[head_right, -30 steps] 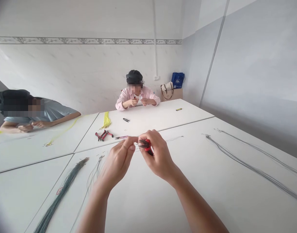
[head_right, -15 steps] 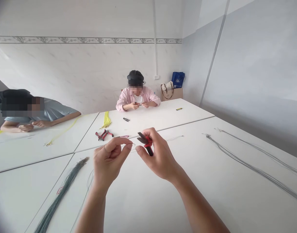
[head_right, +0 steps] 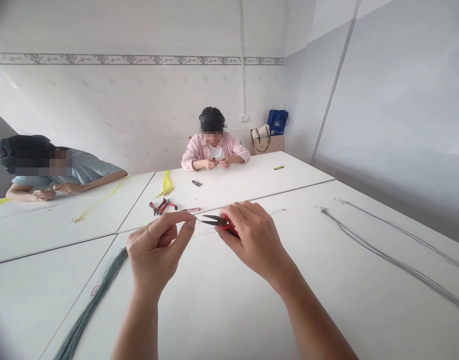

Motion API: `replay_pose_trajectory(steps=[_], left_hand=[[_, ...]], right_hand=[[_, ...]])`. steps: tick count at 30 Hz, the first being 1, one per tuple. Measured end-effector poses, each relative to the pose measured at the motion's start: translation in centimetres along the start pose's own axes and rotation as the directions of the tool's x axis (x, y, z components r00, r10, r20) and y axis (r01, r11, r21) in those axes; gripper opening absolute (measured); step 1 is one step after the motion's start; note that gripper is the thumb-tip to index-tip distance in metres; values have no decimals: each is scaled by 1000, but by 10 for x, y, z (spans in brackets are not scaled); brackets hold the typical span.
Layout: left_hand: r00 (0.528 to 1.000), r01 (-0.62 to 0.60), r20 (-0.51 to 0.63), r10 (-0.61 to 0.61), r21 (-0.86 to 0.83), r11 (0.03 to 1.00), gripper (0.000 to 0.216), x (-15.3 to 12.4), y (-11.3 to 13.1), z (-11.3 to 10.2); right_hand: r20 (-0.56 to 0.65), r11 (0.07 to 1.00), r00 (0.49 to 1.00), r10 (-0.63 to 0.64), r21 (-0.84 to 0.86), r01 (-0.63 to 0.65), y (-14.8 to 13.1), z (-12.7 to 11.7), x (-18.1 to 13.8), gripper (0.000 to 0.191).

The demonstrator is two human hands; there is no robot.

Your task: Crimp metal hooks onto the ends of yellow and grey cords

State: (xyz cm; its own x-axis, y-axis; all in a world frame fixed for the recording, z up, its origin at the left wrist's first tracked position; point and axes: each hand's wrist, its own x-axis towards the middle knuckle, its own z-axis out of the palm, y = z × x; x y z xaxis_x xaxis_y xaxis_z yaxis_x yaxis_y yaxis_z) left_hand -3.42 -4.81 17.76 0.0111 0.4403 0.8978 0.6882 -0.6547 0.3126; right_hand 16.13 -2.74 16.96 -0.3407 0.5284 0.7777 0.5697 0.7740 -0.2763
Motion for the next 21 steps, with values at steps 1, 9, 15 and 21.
replay_pose_trajectory(steps=[1,9,15,21], left_hand=[[1000,-4,0,4,6,1000,9,0,0,0],[999,-45,0,46,37,998,9,-1,3,-2],[999,-36,17,36,35,999,9,-1,1,-3],[999,-20,30,19,16,1000,9,-1,0,-3]], right_hand=[[1,1000,1000,-14,-21,14,-1,0,0,4],[12,985,998,-62,-161,63,-2,-2,-1,4],[22,986,998,-52,-155,55,0,-3,-3,5],[53,995,998,-22,-97,27,0,-3,-2,9]])
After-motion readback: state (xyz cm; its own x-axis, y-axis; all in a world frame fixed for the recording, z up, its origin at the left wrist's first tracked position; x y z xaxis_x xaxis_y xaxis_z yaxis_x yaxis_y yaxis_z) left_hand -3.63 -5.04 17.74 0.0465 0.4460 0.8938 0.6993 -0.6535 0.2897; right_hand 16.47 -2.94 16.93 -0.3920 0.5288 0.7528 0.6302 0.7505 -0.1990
